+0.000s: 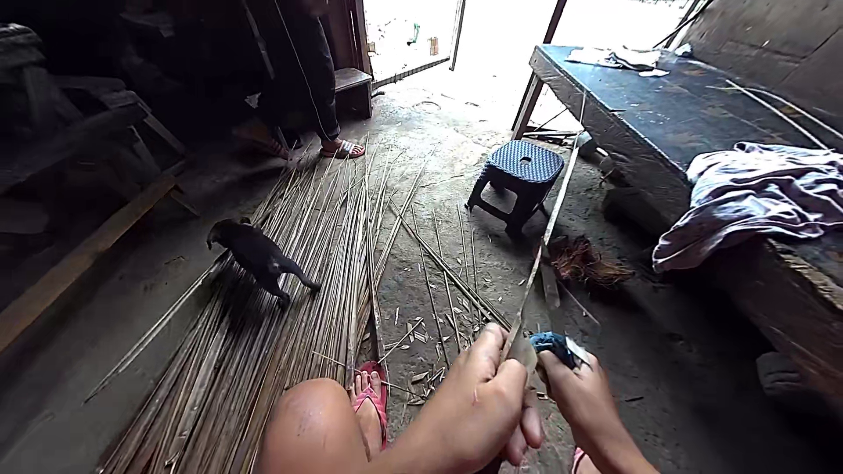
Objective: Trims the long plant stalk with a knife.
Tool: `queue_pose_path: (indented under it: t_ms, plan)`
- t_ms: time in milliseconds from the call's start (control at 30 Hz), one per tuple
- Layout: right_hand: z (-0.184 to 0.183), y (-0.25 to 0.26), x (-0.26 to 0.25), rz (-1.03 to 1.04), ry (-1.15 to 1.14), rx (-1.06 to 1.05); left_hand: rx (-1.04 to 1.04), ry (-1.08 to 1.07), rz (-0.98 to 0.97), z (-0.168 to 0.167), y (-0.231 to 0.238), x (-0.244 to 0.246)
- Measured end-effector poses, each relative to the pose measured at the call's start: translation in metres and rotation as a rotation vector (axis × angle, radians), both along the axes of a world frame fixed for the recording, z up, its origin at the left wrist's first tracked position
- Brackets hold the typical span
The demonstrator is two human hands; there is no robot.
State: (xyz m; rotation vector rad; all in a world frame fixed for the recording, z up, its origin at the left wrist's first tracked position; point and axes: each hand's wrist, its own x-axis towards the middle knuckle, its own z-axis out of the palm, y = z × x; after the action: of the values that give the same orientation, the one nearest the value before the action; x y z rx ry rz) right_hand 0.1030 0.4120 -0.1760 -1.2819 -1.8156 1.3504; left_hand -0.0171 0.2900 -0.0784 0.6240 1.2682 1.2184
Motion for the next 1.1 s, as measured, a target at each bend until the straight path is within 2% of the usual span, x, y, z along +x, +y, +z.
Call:
queue_pose_path:
  t_ms: [200,367,500,600,733,800,900,1033,1100]
  plan:
    - [-0.005,0.007,0.003,-0.027,-0.107,0.034,-0.021,-0.06,0.047,0.002,0.002,0.004]
    - [-0.011,0.045,0.008,-0.197,-0.26,-0.058,-0.022,-0.14,0.029,0.009,-0.001,0.008]
    - [0.0,0.049,0.014,-0.242,-0.247,-0.043,-0.042,-0.184,0.084,0.006,-0.001,0.005]
    - [0.007,0.029,0.023,-0.15,-0.191,0.125,-0.052,-0.19,0.101,0.004,-0.001,0.005]
    - [0.009,0.004,0.033,0.079,-0.193,0.745,-0.05,-0.134,0.102,0.003,0.0,0.009]
    - [0.013,0.001,0.033,0.112,-0.196,0.894,-0.04,-0.085,0.089,0.002,0.001,0.012]
    - [0.018,0.0,0.036,0.186,-0.127,0.961,-0.019,-0.043,0.076,0.0,0.002,0.016]
    - [0.026,-0.014,0.042,0.351,-0.048,0.84,0.068,0.019,0.14,-0.012,0.004,0.017]
    - [0.027,-0.019,0.043,0.392,-0.073,0.794,0.085,0.129,0.162,-0.014,0.002,0.017]
